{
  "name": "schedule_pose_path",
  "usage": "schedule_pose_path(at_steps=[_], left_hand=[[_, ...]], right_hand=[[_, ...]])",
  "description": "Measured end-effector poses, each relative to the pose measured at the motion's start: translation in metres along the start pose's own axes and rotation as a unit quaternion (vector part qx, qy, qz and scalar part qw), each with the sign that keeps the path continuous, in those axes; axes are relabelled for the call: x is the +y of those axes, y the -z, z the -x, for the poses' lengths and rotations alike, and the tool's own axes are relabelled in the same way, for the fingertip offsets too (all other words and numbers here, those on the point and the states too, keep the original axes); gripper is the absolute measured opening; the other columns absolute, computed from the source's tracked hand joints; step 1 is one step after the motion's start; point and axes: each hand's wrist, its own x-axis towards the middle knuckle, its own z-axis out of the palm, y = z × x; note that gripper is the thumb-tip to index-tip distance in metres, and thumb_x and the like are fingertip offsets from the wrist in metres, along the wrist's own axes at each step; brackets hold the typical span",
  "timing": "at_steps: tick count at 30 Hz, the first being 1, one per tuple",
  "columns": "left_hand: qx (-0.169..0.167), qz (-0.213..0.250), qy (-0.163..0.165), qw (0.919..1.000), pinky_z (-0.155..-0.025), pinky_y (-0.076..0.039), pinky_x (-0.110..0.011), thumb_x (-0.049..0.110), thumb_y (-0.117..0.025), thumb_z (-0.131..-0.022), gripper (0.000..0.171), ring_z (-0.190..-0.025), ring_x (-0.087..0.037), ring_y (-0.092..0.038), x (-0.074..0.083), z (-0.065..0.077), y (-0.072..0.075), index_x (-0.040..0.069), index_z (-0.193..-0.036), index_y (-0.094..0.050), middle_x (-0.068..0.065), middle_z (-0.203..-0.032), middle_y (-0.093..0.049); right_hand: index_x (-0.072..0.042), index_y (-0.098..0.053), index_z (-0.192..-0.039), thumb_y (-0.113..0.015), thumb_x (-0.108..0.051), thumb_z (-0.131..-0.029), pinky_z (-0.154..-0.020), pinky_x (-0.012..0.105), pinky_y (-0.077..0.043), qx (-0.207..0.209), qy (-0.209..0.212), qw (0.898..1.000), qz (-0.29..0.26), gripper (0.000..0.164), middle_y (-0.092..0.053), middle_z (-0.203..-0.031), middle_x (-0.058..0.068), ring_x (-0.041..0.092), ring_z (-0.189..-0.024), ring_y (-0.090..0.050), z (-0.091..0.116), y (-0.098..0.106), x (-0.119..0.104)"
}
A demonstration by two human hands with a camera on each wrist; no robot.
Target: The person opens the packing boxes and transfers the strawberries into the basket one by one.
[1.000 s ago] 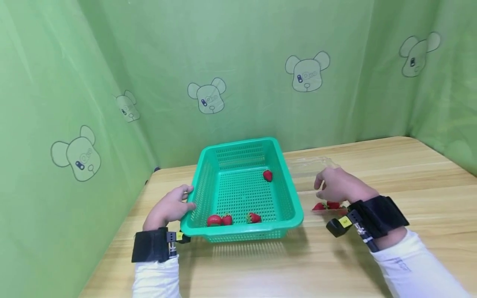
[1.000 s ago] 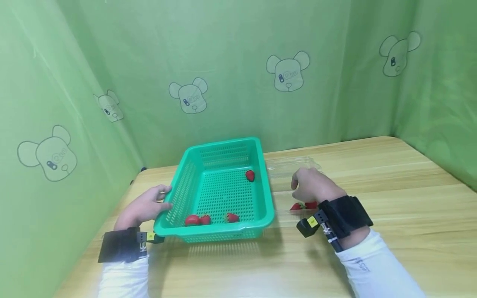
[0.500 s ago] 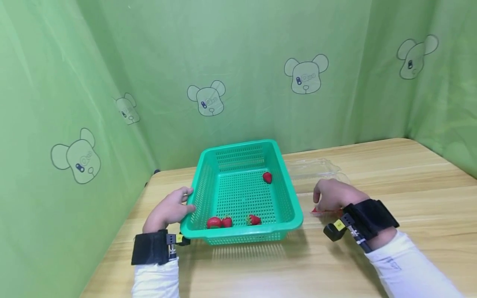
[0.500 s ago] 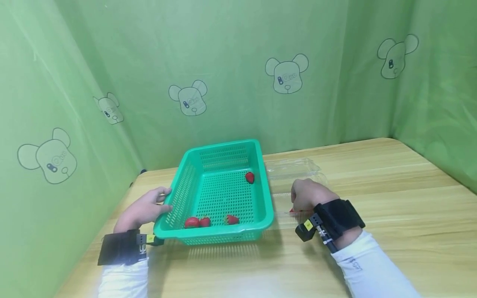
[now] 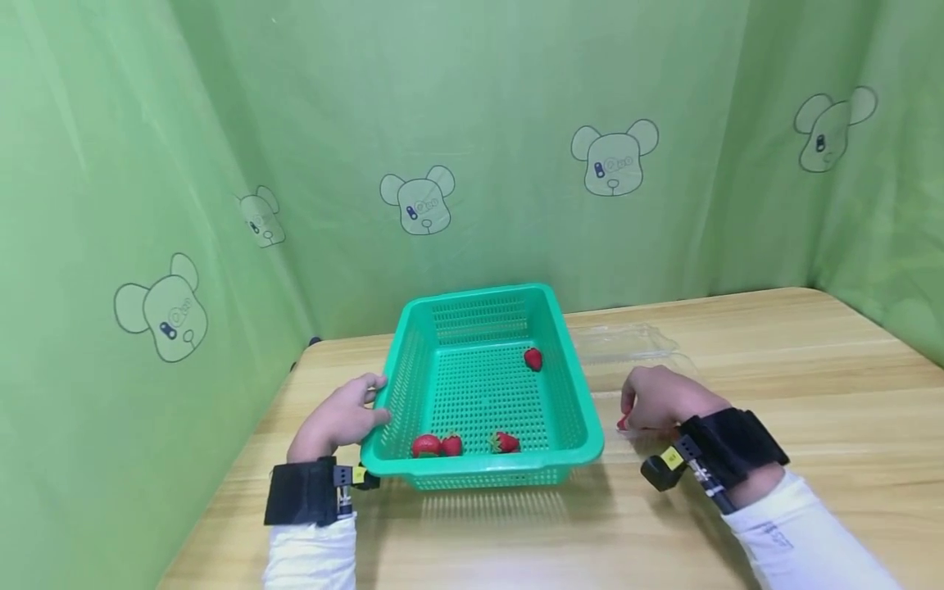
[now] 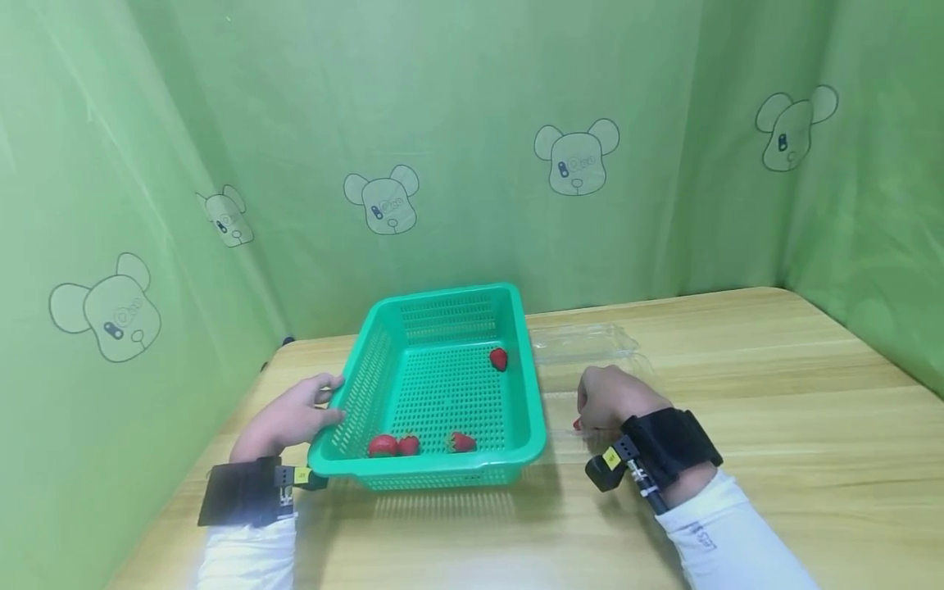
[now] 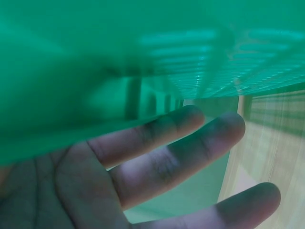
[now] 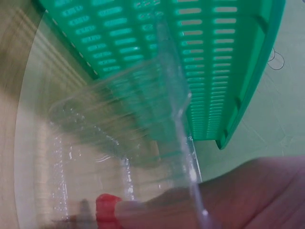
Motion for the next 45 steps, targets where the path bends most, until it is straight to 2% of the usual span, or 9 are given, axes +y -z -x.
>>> schedule_pose_path(at_steps=[6,14,20,27,37,45], left_hand=[[0.002,-0.004,0.002,1.0000,-0.094,-0.048,-0.054,0.001,-0.056,-0.090,0.053,-0.129,-0.043,-0.039,-0.001,0.000,-0.001,-0.006,-0.139,-0.035,-0.030,-0.142,-0.041],[0.001,-0.004,-0.001,1.0000,-0.095,-0.047,-0.053,0.000,-0.056,-0.090,0.054,-0.129,-0.043,-0.039,0.000,-0.001,-0.001,-0.006,-0.139,-0.035,-0.031,-0.143,-0.040],[-0.003,-0.005,0.001,1.0000,-0.097,-0.046,-0.053,0.001,-0.056,-0.090,0.055,-0.131,-0.042,-0.037,0.003,-0.002,0.000,-0.006,-0.140,-0.034,-0.030,-0.144,-0.038],[-0.002,-0.007,0.004,1.0000,-0.098,-0.045,-0.054,0.001,-0.056,-0.090,0.055,-0.131,-0.041,-0.037,0.003,-0.002,0.000,-0.005,-0.140,-0.034,-0.030,-0.144,-0.039],[0.000,-0.013,0.005,0.9999,-0.098,-0.045,-0.054,0.001,-0.056,-0.091,0.054,-0.131,-0.041,-0.037,0.001,-0.001,0.000,-0.006,-0.140,-0.034,-0.028,-0.144,-0.039],[0.004,-0.010,0.004,0.9999,-0.099,-0.044,-0.055,0.001,-0.056,-0.091,0.054,-0.131,-0.041,-0.037,0.001,-0.001,-0.001,-0.006,-0.140,-0.035,-0.029,-0.144,-0.040]], right_hand=[[-0.006,-0.064,-0.081,-0.065,-0.002,-0.072,-0.045,0.025,-0.042,0.010,0.008,1.000,0.014,0.010,-0.059,-0.073,0.007,0.016,-0.055,-0.052,-0.001,0.003,0.000],[-0.007,-0.061,-0.081,-0.064,-0.006,-0.076,-0.042,0.025,-0.040,0.030,0.022,0.999,0.024,0.006,-0.056,-0.067,0.005,0.012,-0.048,-0.048,0.001,0.008,-0.004],[-0.003,-0.062,-0.088,-0.067,-0.011,-0.080,-0.047,0.028,-0.043,0.038,0.019,0.999,0.023,0.012,-0.057,-0.072,0.007,0.014,-0.051,-0.051,0.003,0.013,-0.007],[-0.001,-0.062,-0.094,-0.067,-0.015,-0.084,-0.045,0.028,-0.043,0.048,0.026,0.998,0.019,0.018,-0.057,-0.069,0.006,0.014,-0.050,-0.051,0.004,0.017,-0.011],[-0.001,-0.062,-0.095,-0.065,-0.014,-0.085,-0.043,0.027,-0.042,0.055,0.043,0.997,0.024,0.016,-0.057,-0.066,0.005,0.014,-0.048,-0.049,0.003,0.019,-0.015],[-0.002,-0.062,-0.092,-0.066,-0.013,-0.085,-0.043,0.028,-0.042,0.075,0.044,0.996,0.024,0.014,-0.058,-0.065,0.005,0.015,-0.048,-0.049,0.003,0.019,-0.017]])
